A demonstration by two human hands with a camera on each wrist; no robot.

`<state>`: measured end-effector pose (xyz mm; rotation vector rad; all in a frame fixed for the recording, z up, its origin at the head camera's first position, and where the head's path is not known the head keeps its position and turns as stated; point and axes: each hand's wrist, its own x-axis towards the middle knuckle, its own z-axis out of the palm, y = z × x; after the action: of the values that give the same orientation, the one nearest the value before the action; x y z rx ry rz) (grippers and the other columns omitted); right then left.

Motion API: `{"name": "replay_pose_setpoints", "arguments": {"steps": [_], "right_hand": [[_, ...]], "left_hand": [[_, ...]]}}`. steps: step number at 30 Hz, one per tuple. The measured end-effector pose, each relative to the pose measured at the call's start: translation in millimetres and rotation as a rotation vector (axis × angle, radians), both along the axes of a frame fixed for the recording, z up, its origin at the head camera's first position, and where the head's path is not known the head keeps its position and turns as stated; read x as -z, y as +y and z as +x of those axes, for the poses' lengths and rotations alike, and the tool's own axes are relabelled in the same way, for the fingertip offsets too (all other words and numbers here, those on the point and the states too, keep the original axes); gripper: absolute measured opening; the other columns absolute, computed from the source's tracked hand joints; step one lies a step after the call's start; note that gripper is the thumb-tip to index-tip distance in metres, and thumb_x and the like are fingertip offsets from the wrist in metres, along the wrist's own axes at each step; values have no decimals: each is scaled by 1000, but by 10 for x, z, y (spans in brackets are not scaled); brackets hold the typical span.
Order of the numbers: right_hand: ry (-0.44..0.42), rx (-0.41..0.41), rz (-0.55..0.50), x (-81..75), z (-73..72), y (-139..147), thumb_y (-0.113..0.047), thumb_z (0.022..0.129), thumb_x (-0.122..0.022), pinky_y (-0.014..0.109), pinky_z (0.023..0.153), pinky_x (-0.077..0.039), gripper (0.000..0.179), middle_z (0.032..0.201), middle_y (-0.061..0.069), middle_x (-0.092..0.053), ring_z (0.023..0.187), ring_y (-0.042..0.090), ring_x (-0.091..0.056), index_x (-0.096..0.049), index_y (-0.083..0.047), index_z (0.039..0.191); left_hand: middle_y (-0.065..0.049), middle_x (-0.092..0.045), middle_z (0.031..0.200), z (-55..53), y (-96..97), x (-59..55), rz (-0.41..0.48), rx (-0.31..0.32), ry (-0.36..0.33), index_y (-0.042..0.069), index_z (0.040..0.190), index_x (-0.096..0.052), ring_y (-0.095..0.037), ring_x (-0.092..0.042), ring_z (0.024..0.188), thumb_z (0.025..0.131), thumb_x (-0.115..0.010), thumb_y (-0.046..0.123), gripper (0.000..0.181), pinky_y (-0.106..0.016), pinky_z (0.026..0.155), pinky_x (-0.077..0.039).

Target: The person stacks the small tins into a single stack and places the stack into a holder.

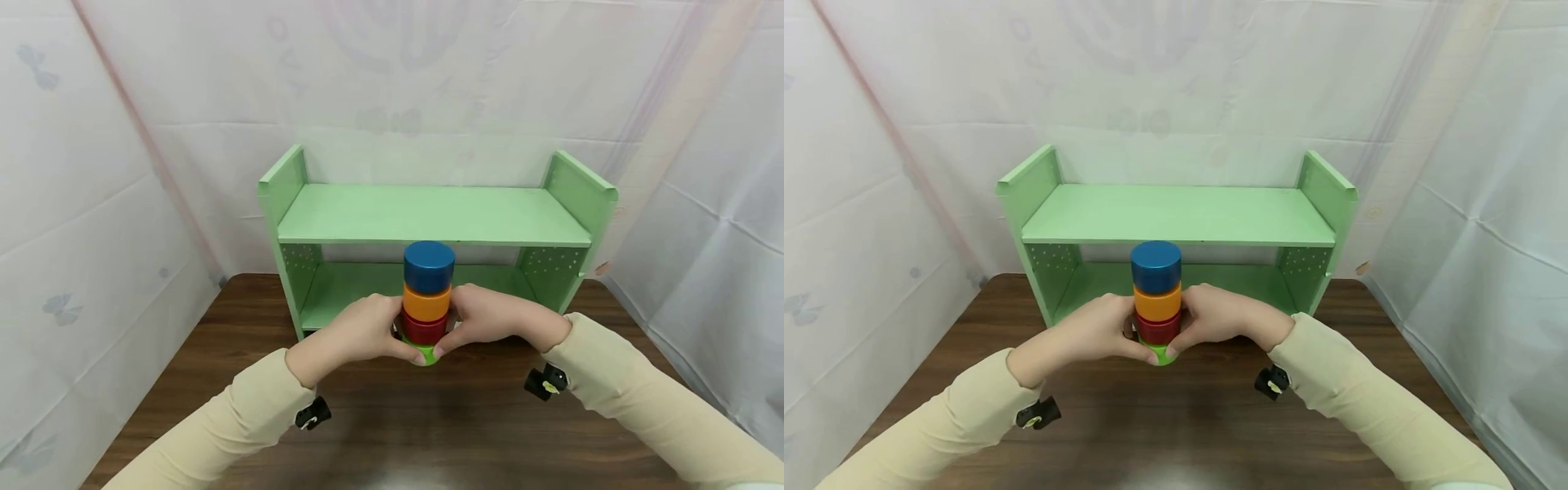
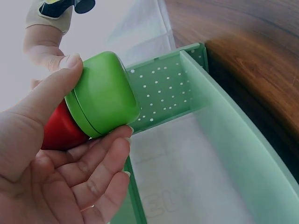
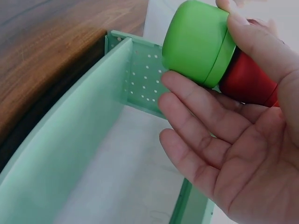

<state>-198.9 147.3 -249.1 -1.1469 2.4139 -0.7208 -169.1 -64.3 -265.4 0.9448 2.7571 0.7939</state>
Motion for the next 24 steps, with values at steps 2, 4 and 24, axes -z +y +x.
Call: {"name": "replay_pose_setpoints", "arguments": {"steps": [2,4,24], "right_hand": [[-5,-1,7,-33,-17,-16,-28,80,-77,28,80,-50,43,102,-4,-67,84,7,-61,-60,-11,116],[-7,-12,3,-60,-38,-28,-27,81,-77,28,80,-51,43,102,-3,-67,83,8,-61,-60,-10,116],[-63,-12,-25,-329,-209,-73,-20,80,-78,32,90,-51,51,113,2,-65,97,14,-64,-55,-7,124]], "left_hand": [[1,-71,93,-9,-10,-34,-3,-6,2,9,109,-62,-6,-63,76,70,-84,37,52,-23,70,-51],[1,-71,92,-18,-18,-72,-9,-11,2,10,110,-62,-5,-62,75,70,-84,37,53,-23,70,-51],[2,-70,95,-177,-68,-373,-33,7,9,10,115,-60,-8,-62,77,72,-83,38,57,-26,73,-51]]}}
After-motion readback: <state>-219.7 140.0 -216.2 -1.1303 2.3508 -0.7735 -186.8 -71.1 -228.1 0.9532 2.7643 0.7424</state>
